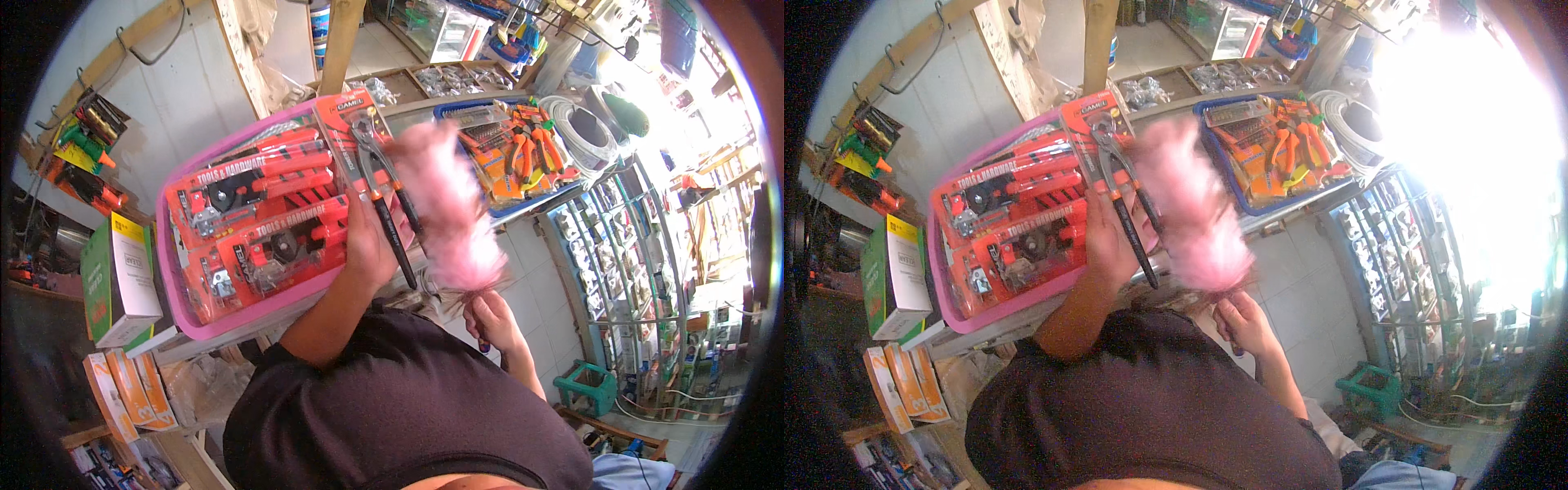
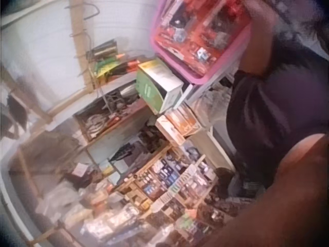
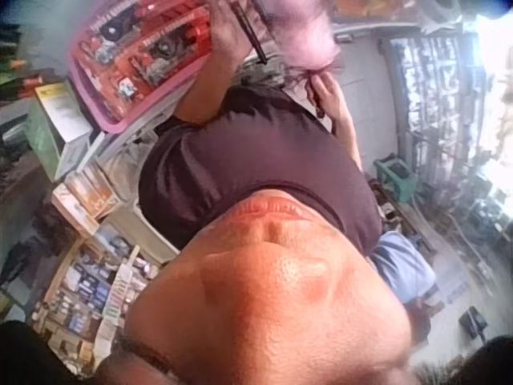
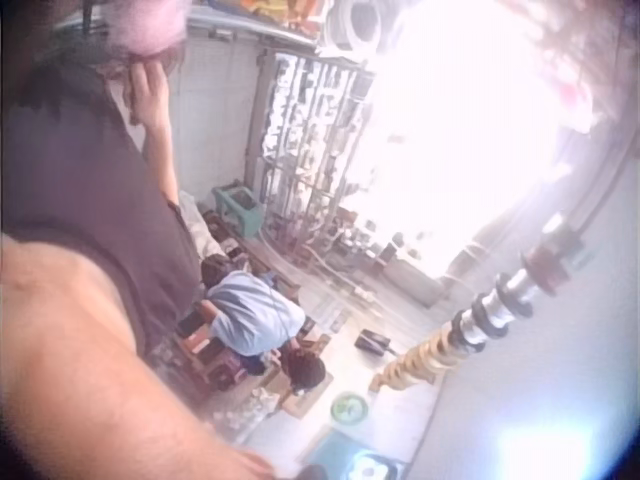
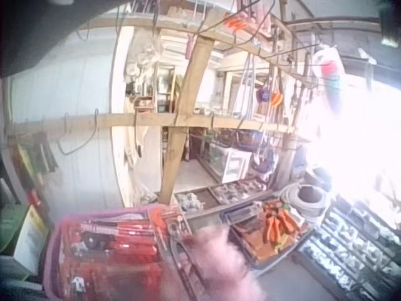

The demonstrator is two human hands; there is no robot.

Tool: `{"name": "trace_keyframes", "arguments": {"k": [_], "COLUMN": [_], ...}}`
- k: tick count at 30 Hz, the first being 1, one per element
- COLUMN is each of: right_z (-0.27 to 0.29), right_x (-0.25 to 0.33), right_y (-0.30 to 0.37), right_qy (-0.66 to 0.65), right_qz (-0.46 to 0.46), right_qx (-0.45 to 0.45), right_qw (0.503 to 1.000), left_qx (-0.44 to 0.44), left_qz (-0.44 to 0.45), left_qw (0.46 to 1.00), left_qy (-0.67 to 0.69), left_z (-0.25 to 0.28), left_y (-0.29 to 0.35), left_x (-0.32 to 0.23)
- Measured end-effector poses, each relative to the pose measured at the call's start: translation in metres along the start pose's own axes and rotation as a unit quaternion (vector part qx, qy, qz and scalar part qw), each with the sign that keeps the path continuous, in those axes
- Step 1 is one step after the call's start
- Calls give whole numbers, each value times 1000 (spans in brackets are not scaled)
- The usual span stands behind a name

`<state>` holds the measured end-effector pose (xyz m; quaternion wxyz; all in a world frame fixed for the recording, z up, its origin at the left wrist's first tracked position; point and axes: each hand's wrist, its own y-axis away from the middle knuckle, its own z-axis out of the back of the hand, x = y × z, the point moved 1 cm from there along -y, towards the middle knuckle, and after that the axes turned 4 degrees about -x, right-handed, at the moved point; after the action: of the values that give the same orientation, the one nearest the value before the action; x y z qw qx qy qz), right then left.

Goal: The person organizes various tools and hardware items by moving packages of pliers and a duster within plastic bins on a sales floor.

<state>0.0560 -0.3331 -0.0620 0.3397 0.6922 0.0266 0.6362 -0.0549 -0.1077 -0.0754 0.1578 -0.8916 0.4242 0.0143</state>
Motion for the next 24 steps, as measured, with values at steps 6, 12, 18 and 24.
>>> {"name": "trace_keyframes", "arguments": {"k": [6, 12, 18, 24], "right_z": [12, 15, 8, 10], "right_x": [-31, -41, -52, -57], "right_y": [13, 32, 32, 31], "right_qy": [62, 150, 68, -109], "right_qz": [74, 140, 119, 23], "right_qx": [71, 119, 56, 36], "right_qw": [993, 971, 989, 993], "left_qx": [-93, -114, -32, -4], "left_qz": [6, 91, 46, 8], "left_qw": [993, 986, 994, 985], "left_qy": [-69, -78, 93, 173], "left_z": [-11, -23, 21, 8], "left_y": [1, 10, 7, 9], "left_x": [1, -4, -5, -4]}}
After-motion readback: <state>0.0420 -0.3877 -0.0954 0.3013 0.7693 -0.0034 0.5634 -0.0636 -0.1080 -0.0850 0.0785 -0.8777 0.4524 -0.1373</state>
